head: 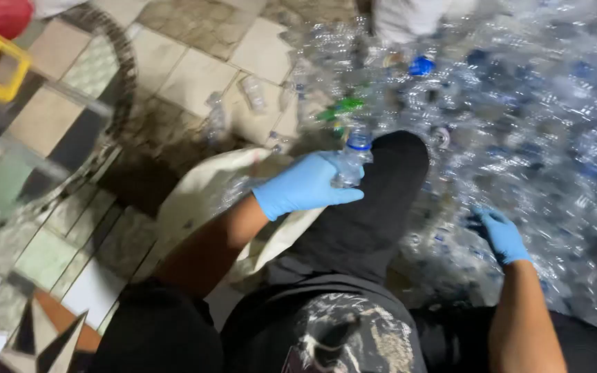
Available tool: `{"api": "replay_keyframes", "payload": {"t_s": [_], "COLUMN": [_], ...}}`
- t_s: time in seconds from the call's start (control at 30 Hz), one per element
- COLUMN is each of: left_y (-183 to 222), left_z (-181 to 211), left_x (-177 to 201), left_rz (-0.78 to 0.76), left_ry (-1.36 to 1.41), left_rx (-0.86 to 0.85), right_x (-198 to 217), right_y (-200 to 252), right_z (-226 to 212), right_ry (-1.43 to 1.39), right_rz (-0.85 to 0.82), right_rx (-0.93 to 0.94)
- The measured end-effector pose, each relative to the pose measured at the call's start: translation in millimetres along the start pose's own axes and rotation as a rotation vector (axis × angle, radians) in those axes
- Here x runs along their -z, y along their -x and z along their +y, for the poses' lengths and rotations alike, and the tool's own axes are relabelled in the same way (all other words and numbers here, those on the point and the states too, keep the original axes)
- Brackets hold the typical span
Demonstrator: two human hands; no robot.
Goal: The person sits on the floor and sorts through a large pile of empty plastic bottles. They pick up individual bottles, crush them by hand, and place them into a white sack. The person repeats this process continuously, handling clear and blue-capped bottles.
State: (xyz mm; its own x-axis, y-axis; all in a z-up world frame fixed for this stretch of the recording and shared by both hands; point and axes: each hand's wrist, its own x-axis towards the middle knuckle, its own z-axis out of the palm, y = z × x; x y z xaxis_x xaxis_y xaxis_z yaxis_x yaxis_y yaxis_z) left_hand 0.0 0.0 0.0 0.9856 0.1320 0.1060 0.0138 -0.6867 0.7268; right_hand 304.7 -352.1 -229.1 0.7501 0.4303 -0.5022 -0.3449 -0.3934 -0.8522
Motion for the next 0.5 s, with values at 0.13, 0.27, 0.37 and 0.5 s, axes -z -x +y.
{"api": "replay_keyframes", "payload": {"t_s": [0.13, 0.27, 0.37, 0.5], "left_y": [56, 103, 124, 137], "left_z": [4, -8, -33, -105], "left_x": [56, 72, 63, 37], "left_rz": [0.026, 0.061, 0.075, -0.085], "left_ry": [-0.179, -0.213, -0.29, -0.552], "left_rx": [-0.022, 0.427, 0.413, 0.576], "right_x": [-9, 42, 64, 45], "right_y": [27, -45, -54, -22], "right_z": [-13, 74, 91, 68], "right_ry": [0.433, 0.465, 0.69, 0.63], "right_rz": [-0.084, -0.155, -0.166, -0.125], "right_rx": [-0.055, -0.045, -0.064, -0.171]}}
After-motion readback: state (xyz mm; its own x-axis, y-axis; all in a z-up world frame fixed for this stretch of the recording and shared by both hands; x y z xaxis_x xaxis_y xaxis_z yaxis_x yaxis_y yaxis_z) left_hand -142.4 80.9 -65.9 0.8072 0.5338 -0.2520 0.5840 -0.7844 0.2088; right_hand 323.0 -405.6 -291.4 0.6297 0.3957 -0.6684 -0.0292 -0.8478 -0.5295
